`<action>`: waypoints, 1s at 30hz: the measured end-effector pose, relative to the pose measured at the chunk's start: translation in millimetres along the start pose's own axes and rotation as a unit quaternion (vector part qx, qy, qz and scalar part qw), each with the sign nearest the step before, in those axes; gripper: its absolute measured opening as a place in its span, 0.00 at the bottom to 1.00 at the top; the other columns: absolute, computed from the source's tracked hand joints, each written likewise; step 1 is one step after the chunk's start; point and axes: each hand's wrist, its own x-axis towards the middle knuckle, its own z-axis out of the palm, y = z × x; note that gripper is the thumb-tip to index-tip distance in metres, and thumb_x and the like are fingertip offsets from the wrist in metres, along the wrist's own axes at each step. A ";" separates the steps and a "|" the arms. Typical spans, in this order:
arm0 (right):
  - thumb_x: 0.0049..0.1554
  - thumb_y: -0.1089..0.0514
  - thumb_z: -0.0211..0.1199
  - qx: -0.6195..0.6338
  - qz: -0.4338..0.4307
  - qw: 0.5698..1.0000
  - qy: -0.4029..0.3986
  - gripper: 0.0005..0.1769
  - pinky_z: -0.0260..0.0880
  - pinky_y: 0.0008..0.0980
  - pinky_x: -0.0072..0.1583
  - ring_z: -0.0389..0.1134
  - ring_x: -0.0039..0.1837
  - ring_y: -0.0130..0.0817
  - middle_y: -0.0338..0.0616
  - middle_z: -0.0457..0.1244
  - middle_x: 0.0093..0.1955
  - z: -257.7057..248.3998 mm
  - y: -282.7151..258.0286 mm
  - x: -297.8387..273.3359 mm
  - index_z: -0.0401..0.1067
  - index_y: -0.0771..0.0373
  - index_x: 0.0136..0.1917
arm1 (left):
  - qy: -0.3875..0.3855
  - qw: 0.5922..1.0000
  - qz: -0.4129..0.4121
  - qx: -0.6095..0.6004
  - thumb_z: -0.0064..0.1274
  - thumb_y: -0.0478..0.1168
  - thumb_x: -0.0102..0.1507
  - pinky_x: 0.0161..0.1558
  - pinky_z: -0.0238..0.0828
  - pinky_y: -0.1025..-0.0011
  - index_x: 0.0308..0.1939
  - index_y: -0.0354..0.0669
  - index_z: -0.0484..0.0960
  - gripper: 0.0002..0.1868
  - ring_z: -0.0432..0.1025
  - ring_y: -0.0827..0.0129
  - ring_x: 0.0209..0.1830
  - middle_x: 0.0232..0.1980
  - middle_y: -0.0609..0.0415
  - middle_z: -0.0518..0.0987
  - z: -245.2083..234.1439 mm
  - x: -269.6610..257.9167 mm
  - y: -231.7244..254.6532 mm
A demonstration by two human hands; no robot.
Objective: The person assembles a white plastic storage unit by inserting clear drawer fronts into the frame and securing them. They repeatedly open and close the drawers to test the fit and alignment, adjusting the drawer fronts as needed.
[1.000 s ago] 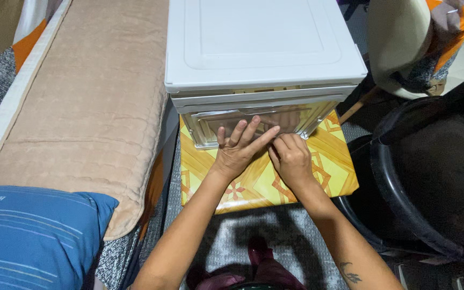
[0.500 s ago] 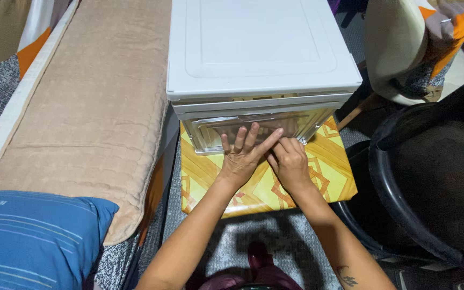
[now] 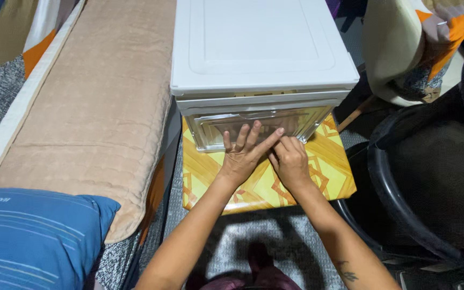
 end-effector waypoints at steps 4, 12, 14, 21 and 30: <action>0.50 0.64 0.71 -0.015 -0.016 1.000 0.004 0.13 0.66 0.44 0.55 0.66 0.52 0.47 0.46 0.65 0.47 -0.1 -1.2 -0.8 0.75 0.64 0.49 | -0.005 1.000 0.018 0.019 0.49 0.55 0.77 0.81 0.09 0.46 0.82 0.79 0.61 0.29 0.24 0.59 0.89 0.88 0.50 0.37 -9.9 -0.2 -7.8; 0.54 0.62 0.68 -0.030 -0.083 0.995 -0.042 0.10 0.73 0.40 0.54 0.71 0.52 0.45 0.49 0.69 0.52 -17.6 10.4 -5.3 0.78 0.65 0.50 | -0.016 0.999 -0.025 -0.025 0.49 0.44 0.75 0.80 0.09 0.47 0.83 0.55 0.61 0.31 0.33 0.62 0.87 0.85 0.51 0.46 -56.6 21.1 -29.8; 0.54 0.61 0.68 -0.019 -0.086 0.994 -0.064 0.10 0.74 0.40 0.55 0.72 0.54 0.45 0.49 0.69 0.53 -26.9 11.5 -7.6 0.78 0.65 0.50 | -0.023 0.998 -0.047 -0.027 0.51 0.44 0.75 0.81 0.14 0.50 0.81 0.49 0.61 0.31 0.43 0.68 0.86 0.83 0.57 0.56 -65.9 28.4 -39.4; 0.55 0.56 0.67 -0.013 -0.055 0.991 -0.118 0.11 0.75 0.43 0.55 0.73 0.56 0.46 0.49 0.70 0.57 -58.4 4.8 -11.0 0.81 0.60 0.51 | -0.005 0.986 0.010 -0.167 0.55 0.41 0.73 0.70 0.41 0.55 0.68 0.48 0.75 0.20 0.66 0.66 0.58 0.56 0.58 0.71 -86.9 45.4 -46.7; 0.57 0.52 0.69 0.306 0.189 0.776 -0.518 0.15 0.71 0.39 0.43 0.67 0.40 0.43 0.52 0.72 0.42 -169.4 39.4 -28.8 0.80 0.68 0.47 | -0.115 0.965 0.020 -0.235 0.54 0.37 0.62 0.46 0.68 0.67 0.45 0.40 0.81 0.09 0.72 0.65 0.42 0.40 0.54 0.74 -173.5 -2.1 -10.8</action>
